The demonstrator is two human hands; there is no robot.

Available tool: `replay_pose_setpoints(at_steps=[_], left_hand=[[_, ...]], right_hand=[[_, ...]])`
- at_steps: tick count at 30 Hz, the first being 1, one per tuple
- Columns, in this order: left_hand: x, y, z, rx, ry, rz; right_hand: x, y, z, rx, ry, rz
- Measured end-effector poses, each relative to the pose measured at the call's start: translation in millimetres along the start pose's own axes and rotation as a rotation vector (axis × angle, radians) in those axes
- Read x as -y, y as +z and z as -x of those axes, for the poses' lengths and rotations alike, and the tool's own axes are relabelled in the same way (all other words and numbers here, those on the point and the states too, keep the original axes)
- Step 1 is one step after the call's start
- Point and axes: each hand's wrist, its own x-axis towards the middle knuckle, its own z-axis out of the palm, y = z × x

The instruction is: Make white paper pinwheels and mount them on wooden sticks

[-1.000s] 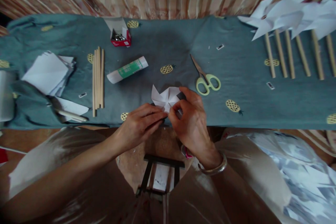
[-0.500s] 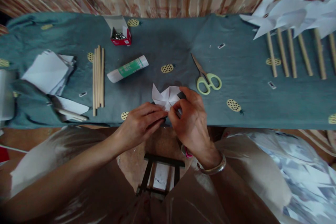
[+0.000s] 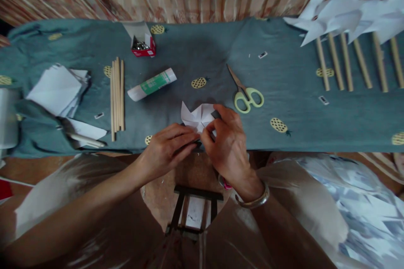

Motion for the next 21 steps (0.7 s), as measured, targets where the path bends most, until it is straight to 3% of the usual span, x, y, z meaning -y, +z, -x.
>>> replay_pose_setpoints(at_steps=[3, 8, 14, 21], left_hand=[[3, -10.6, -2, -0.05, -0.02, 0.045], [20, -21.7, -13, -0.133, -0.18, -0.038], [36, -14.8, -28, 0.003, -0.305, -0.078], [40, -14.6, -42, 0.094, -0.276, -0.015]], right_hand=[[0, 0, 0, -0.002, -0.011, -0.004], [-1, 2, 0, -0.035, -0.033, 0.005], [-3, 3, 1, -0.036, -0.063, 0.003], [-3, 4, 2, -0.034, -0.047, -0.038]])
